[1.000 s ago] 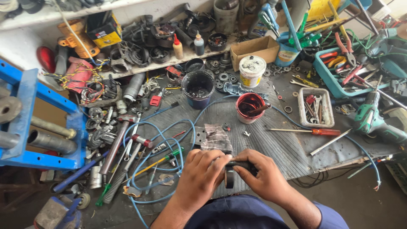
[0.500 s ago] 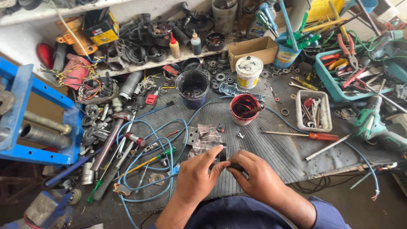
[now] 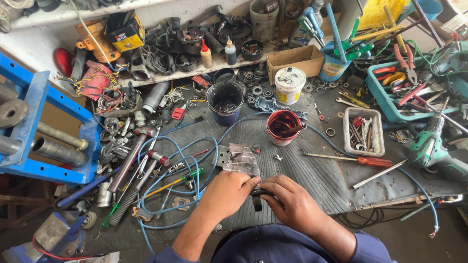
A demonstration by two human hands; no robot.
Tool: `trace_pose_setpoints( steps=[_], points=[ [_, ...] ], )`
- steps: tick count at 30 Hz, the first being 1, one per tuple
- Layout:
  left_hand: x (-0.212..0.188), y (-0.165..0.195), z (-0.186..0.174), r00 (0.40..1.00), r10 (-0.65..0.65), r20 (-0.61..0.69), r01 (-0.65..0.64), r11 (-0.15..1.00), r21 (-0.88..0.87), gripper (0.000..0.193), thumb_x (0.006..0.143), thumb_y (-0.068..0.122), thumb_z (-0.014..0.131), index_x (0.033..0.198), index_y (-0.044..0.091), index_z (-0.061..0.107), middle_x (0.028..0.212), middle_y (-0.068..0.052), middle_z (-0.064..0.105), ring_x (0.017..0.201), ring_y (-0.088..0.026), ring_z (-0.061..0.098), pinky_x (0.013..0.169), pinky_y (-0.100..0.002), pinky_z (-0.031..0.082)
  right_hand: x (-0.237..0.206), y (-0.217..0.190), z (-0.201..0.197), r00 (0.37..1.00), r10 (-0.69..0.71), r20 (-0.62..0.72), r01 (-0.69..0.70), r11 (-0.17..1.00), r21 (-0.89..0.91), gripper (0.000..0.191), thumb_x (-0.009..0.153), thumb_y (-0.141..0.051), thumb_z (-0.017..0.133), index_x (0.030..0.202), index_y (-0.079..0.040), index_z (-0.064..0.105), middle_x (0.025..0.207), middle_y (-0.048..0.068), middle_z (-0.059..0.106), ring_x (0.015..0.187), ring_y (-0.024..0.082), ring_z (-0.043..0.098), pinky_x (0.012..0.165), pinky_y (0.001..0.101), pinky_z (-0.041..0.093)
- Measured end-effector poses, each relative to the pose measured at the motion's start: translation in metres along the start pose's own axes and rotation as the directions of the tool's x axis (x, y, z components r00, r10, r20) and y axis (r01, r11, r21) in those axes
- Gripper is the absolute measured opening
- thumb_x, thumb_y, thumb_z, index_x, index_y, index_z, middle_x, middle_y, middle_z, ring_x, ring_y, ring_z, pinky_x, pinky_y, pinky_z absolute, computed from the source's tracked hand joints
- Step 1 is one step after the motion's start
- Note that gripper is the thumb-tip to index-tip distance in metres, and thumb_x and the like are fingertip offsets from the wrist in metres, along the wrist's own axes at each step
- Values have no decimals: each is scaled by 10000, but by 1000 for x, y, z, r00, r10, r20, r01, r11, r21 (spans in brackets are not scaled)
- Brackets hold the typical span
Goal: The person cleans a small electrical component with a cloth, then handles a blue cable and wraps its end with black electrical tape. The person continues to wrap the cable and then connects the taped end to a component held in a bench vise.
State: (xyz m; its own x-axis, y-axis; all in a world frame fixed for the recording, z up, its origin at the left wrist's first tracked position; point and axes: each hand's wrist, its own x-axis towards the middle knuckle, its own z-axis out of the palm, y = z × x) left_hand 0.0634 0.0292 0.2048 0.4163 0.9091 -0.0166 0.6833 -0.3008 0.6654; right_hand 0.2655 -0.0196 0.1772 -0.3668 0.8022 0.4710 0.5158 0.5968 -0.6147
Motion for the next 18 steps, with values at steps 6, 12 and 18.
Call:
trace_pose_setpoints(
  steps=[6,12,18],
  points=[
    [-9,3,3,925,146,-350,-181,981,-70,293,1017,288,582,940,49,733,863,-99,743,782,-299,723,714,-413,531,-1,15,3,990,116,79,-110,991,-73,250,880,-114,696,1118,-45,674,983,124,700,935,357,669,832,439,531],
    [-38,0,12,993,-19,-114,-7,976,-218,329,903,370,705,1007,59,725,917,-81,746,836,-240,740,750,-350,574,-18,34,16,803,510,309,-578,793,193,242,886,-98,685,1118,-28,690,948,88,773,868,171,772,820,319,588],
    [-47,-3,48,887,303,-348,-331,943,-22,628,938,390,703,1341,-63,541,1318,-261,606,1185,-432,600,946,-456,492,-27,48,29,759,498,420,-647,503,572,246,918,-65,658,1155,2,661,999,36,750,899,70,680,798,285,574]
  ],
)
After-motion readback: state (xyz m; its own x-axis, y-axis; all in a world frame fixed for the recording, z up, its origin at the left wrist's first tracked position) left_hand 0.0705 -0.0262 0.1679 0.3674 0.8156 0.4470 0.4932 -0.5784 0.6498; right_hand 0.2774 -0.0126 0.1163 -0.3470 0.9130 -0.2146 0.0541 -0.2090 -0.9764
